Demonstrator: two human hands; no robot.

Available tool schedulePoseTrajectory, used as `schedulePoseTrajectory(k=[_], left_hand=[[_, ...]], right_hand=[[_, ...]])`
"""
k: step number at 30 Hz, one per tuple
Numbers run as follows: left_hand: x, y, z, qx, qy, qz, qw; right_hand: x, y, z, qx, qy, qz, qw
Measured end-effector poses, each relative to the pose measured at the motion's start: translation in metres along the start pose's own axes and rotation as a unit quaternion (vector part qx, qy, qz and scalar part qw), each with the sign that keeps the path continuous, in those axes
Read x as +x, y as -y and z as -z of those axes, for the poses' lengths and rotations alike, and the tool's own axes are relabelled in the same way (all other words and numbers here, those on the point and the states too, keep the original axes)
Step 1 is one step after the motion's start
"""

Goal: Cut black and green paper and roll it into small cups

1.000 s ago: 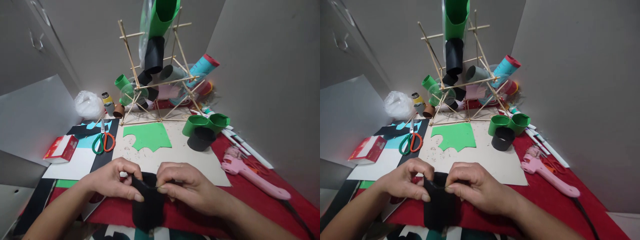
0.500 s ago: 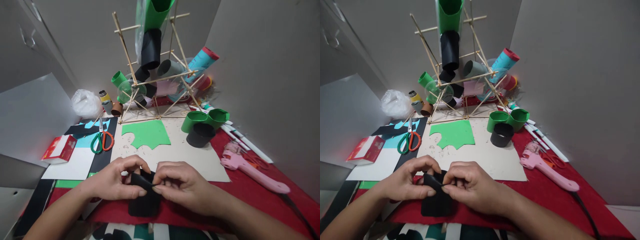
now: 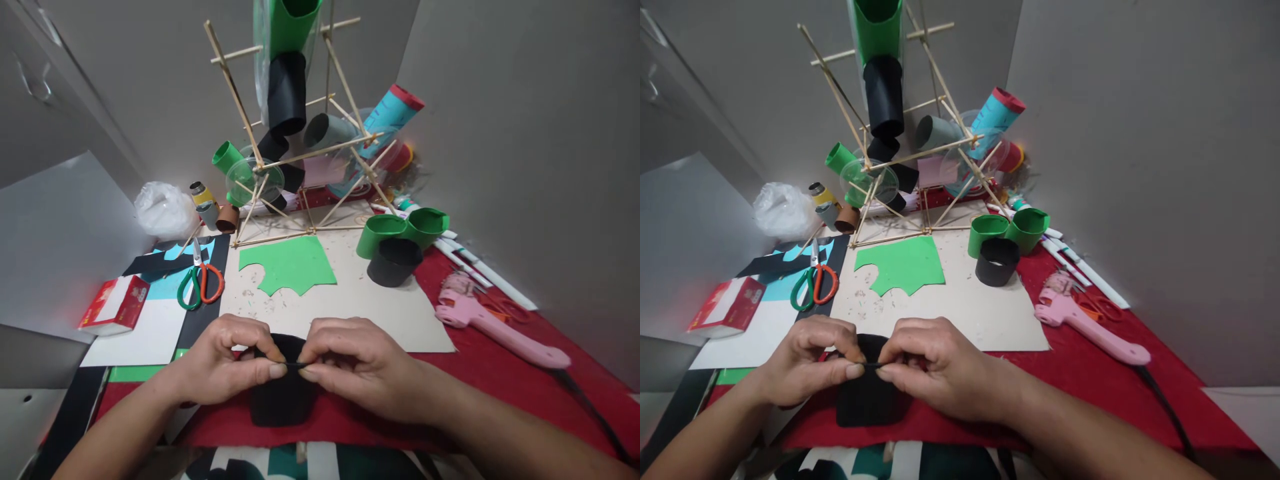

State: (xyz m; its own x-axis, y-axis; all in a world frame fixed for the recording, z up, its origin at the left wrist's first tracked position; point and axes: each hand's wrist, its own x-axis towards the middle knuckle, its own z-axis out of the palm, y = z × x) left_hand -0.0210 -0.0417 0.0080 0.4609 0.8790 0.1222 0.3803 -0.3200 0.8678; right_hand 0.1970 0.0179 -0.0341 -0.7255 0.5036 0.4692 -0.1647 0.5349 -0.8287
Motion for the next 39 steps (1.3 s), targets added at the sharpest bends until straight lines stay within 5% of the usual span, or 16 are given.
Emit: schedulePoseTrajectory(k=[14,20,33,39], left_hand=[[0.0,0.016,0.016,-0.119,0.035,0.121,0.985],[0.002,0.008,0.004,-0.081,0.046,0.098,0.991],[-0.001,0.005,0.0,0.044,0.019,0.035,0.998],[0.003,0.004,-0.002,0.023,0.032,0.01,0.999]], right_hand=[[0.005,0.006,0.013,0.048,0.063,-0.03,0.996],[0.002,-0.002,0.005,0.043,0.059,-0.074,0.995],[-0.001,0.0,0.003,-0.11,0.06,0.033,0.992],[-0.002,-0.001,0.004,-0.148,0.067,0.056,0.985]])
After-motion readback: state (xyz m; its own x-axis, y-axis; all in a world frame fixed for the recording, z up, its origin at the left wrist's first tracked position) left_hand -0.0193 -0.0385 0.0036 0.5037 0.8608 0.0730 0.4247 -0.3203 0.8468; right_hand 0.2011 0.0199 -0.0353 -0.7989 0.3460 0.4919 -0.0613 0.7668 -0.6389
